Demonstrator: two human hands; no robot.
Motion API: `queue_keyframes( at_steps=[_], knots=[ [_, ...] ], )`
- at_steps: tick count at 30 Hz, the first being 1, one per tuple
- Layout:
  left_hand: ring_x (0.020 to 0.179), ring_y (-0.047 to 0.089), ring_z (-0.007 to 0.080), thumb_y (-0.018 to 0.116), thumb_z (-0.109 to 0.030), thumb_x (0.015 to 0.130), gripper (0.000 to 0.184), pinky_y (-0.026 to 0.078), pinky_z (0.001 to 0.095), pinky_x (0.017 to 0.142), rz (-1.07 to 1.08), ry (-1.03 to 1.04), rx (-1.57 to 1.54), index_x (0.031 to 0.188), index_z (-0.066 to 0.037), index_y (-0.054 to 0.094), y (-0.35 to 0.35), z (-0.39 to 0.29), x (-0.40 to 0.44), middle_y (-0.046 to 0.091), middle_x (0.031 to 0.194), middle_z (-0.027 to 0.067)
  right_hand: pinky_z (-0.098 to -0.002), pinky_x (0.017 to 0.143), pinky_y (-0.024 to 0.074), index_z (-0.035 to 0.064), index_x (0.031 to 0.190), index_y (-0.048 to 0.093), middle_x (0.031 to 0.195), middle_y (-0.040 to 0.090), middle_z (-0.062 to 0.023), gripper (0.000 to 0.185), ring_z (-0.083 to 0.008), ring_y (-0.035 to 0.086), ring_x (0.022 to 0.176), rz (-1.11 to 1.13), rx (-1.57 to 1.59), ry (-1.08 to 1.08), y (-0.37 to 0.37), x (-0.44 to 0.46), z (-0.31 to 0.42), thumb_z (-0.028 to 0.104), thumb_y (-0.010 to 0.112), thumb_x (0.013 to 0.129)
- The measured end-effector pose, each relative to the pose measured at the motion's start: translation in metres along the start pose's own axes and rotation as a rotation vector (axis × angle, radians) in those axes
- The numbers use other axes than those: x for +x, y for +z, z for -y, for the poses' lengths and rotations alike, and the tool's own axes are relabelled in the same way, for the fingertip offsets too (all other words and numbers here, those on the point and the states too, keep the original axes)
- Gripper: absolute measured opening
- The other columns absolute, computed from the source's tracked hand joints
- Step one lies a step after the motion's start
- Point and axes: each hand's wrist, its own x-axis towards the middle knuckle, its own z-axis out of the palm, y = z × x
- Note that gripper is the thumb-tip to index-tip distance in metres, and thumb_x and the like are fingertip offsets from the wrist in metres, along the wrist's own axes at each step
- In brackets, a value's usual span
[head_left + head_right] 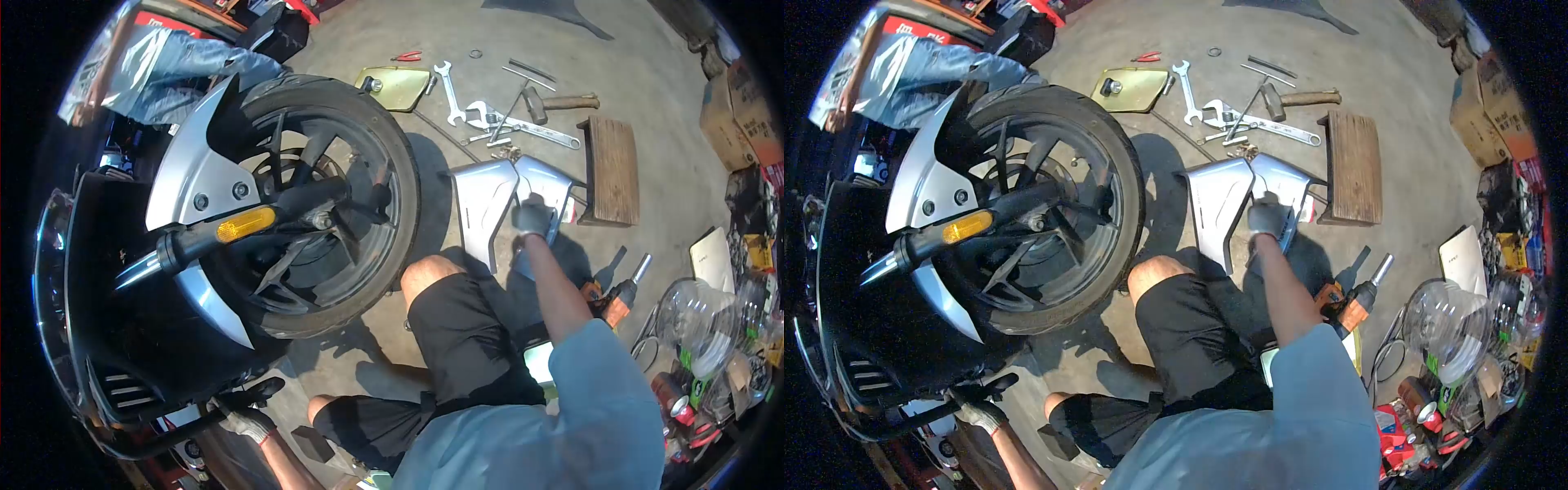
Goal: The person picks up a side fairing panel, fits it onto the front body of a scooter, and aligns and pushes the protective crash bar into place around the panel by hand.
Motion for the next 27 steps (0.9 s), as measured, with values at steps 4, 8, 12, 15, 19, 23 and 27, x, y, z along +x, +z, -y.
queue_keyframes(
  at_steps=[4,8,12,15,19,23,27],
  knots=[
    [0.063,0.047,0.0137,0.057,-0.034,0.093,0.035,0.043,0.0269,0.052,-0.050,-0.005,-0.036,0.107,-0.002,0.053,-0.005,0.009,0.004,0.050,0.078,0.0049,-0.0440,0.086,0.0481,-0.0002,0.101,0.062,0.105,0.063,-0.0243,0.031,-0.0361,0.062,0.100,0.079,-0.223,0.443,-0.019,0.018,-0.066,0.024,0.057,0.081],
    [0.065,0.048,0.0136,0.056,-0.033,0.094,0.034,0.042,0.0272,0.054,-0.039,0.004,-0.031,0.106,-0.001,0.052,-0.017,0.028,0.012,0.051,0.080,0.0047,-0.0401,0.064,0.0494,-0.0015,0.090,0.064,0.080,0.067,-0.0145,0.026,-0.0310,0.065,0.075,-0.052,0.050,0.583,-0.070,0.020,-0.019,0.020,0.068,0.076],
    [0.063,0.052,0.0150,0.057,-0.030,0.093,0.028,0.047,0.0290,0.056,-0.024,-0.007,-0.080,0.105,-0.005,0.050,-0.005,0.008,0.001,0.055,0.078,0.0056,-0.0357,0.062,0.0457,-0.0026,0.092,0.064,0.079,0.064,-0.0099,0.025,-0.0205,0.059,0.068,0.126,0.262,0.692,-0.068,0.028,-0.029,0.017,0.070,0.077],
    [0.064,0.055,0.0156,0.057,-0.026,0.093,0.021,0.051,0.0304,0.059,-0.036,-0.074,-0.112,0.104,-0.009,0.049,0.000,0.004,0.001,0.057,0.079,0.0058,-0.0363,0.069,0.0464,0.0013,0.096,0.066,0.085,0.066,-0.0105,0.025,-0.0232,0.061,0.076,0.098,0.307,0.605,-0.074,0.025,-0.027,0.017,0.070,0.077],
    [0.067,0.055,0.0150,0.058,-0.020,0.094,0.014,0.050,0.0302,0.062,-0.065,-0.151,-0.134,0.101,-0.010,0.051,0.008,-0.018,-0.008,0.057,0.080,0.0051,-0.0388,0.073,0.0470,0.0037,0.099,0.066,0.089,0.067,-0.0112,0.024,-0.0256,0.062,0.080,0.020,0.290,0.459,-0.090,0.012,-0.024,0.017,0.068,0.079],
    [0.072,0.054,0.0158,0.060,-0.020,0.093,0.015,0.050,0.0325,0.067,-0.096,-0.119,-0.239,0.098,-0.010,0.050,0.022,-0.024,-0.013,0.056,0.082,0.0049,-0.0434,0.077,0.0498,0.0102,0.106,0.065,0.101,0.067,-0.0169,0.029,-0.0342,0.064,0.092,0.211,0.106,0.470,-0.076,0.027,-0.077,0.030,0.061,0.085],
    [0.075,0.053,0.0167,0.062,-0.026,0.091,0.031,0.049,0.0315,0.066,-0.085,-0.137,-0.274,0.114,-0.009,0.050,0.014,-0.009,-0.007,0.055,0.089,0.0032,-0.0425,0.087,0.0506,0.0116,0.121,0.058,0.113,0.063,-0.0033,0.036,-0.0250,0.061,0.098,0.025,1.401,0.833,-0.101,0.011,-0.041,0.016,0.064,0.085]
  ],
)
